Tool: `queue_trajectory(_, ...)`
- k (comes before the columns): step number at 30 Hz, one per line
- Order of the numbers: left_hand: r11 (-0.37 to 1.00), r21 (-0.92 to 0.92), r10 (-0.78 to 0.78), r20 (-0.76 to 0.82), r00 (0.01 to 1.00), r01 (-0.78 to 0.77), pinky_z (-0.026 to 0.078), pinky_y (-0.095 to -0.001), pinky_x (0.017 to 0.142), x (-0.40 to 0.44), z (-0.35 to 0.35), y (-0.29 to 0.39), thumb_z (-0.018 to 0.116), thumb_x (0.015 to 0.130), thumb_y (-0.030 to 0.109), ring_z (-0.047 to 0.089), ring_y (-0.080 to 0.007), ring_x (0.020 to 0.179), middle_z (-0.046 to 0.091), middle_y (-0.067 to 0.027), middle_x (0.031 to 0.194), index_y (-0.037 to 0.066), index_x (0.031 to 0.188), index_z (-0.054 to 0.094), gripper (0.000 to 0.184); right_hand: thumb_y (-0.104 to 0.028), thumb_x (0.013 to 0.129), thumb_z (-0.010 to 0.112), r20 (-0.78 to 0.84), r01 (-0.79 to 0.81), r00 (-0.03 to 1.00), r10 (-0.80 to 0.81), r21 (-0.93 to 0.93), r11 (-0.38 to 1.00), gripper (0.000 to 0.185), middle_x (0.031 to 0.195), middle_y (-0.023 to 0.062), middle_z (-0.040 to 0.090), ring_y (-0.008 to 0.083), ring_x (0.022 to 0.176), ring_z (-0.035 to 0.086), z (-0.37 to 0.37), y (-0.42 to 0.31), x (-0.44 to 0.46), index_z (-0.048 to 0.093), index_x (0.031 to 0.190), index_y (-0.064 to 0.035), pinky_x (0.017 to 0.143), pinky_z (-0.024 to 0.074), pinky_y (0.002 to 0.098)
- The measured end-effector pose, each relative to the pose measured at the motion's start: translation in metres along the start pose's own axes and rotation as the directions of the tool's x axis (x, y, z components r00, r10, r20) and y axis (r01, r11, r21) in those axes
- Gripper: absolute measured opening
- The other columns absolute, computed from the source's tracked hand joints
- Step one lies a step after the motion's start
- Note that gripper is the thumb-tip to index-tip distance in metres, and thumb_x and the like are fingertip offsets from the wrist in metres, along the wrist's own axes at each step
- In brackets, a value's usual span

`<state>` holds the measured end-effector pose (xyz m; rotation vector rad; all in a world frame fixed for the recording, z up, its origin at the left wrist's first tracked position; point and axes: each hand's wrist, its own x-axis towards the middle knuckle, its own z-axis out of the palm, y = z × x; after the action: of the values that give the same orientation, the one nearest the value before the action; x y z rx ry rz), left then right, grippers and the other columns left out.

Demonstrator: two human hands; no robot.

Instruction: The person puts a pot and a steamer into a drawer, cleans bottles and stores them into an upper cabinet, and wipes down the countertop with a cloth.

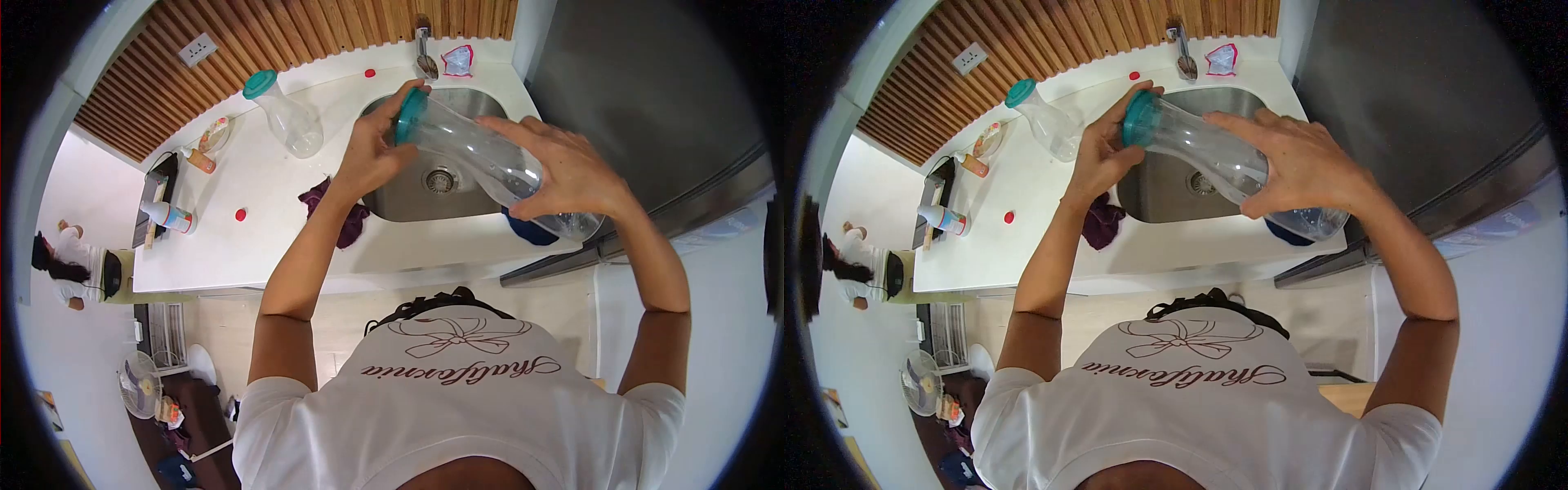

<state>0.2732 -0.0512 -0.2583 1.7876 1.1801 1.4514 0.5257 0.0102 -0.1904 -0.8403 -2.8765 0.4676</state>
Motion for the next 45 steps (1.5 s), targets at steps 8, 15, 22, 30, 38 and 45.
queue_trajectory(8, 0.992, -0.105, -0.068, -0.031, 0.997, 0.064, 0.034, -0.0244, 0.097, -0.011, -0.002, 0.011, 0.042, 0.055, -0.018, 0.046, -0.0154, 0.118, 0.047, -0.0118, 0.132, -0.005, 0.133, 0.038, 0.079, -0.027, 0.049, 0.072, 0.039, 0.050, 0.998, -0.047, -0.090, 0.995, 0.098, 0.096, 0.0150, 0.052, 0.0318, 0.090, 0.056, -0.001, -0.004, 0.001, 0.033, 0.138, -0.0230, 0.075, 0.0448, 0.0420)
queue_trajectory(15, 0.997, -0.075, -0.024, -0.049, 0.998, 0.020, 0.032, -0.0266, 0.099, -0.022, -0.005, 0.013, 0.042, 0.056, -0.020, 0.045, -0.0179, 0.120, 0.046, -0.0132, 0.132, -0.003, 0.134, 0.037, 0.081, -0.025, 0.048, 0.074, 0.023, 0.091, 0.996, -0.089, -0.154, 0.984, 0.100, 0.097, 0.0144, 0.051, 0.0315, 0.089, 0.056, 0.004, -0.010, 0.000, 0.032, 0.139, -0.0241, 0.074, 0.0453, 0.0419)
queue_trajectory(22, 0.995, -0.075, 0.067, -0.034, 0.997, -0.070, 0.035, -0.0305, 0.100, -0.029, 0.000, 0.001, 0.051, 0.063, -0.014, 0.041, -0.0176, 0.122, 0.040, -0.0084, 0.136, 0.002, 0.138, 0.032, 0.079, -0.016, 0.051, 0.076, -0.089, 0.114, 0.984, -0.154, -0.348, 0.931, 0.094, 0.103, 0.0123, 0.052, 0.0304, 0.095, 0.055, 0.002, -0.011, 0.001, 0.038, 0.136, -0.0300, 0.078, 0.0478, 0.0408)
queue_trajectory(30, 0.949, -0.314, -0.018, -0.114, 0.993, -0.019, 0.039, -0.0374, 0.100, -0.034, 0.015, -0.020, 0.064, 0.078, -0.001, 0.042, -0.0233, 0.123, 0.039, -0.0161, 0.137, 0.000, 0.135, 0.035, 0.064, -0.001, 0.057, 0.075, -0.109, 0.153, 0.933, -0.343, -0.741, 0.654, 0.087, 0.117, 0.0048, 0.051, 0.0258, 0.109, 0.049, -0.011, 0.004, 0.022, 0.042, 0.131, -0.0345, 0.096, 0.0405, 0.0397)
queue_trajectory(38, 0.678, -0.700, -0.315, -0.003, 0.949, 0.223, 0.046, -0.0324, 0.091, -0.026, -0.004, -0.033, 0.062, 0.079, -0.003, 0.053, -0.0217, 0.110, 0.049, -0.0159, 0.127, -0.004, 0.132, 0.037, 0.059, 0.003, 0.062, 0.071, -0.189, 0.081, 0.875, -0.446, -0.852, 0.518, 0.077, 0.126, -0.0001, 0.049, 0.0193, 0.117, 0.045, -0.011, 0.018, 0.042, 0.043, 0.131, -0.0206, 0.105, 0.0312, 0.0388)
queue_trajectory(45, 0.622, -0.754, -0.306, 0.015, 0.952, 0.212, 0.046, -0.0462, 0.093, -0.011, 0.002, -0.032, 0.047, 0.070, -0.011, 0.057, -0.0249, 0.106, 0.052, -0.0173, 0.122, -0.006, 0.133, 0.036, 0.063, -0.001, 0.067, 0.067, -0.210, 0.101, 0.754, -0.623, -0.899, 0.426, 0.072, 0.128, -0.0014, 0.048, 0.0194, 0.119, 0.043, -0.016, 0.034, 0.060, 0.045, 0.130, -0.0278, 0.106, 0.0288, 0.0404)
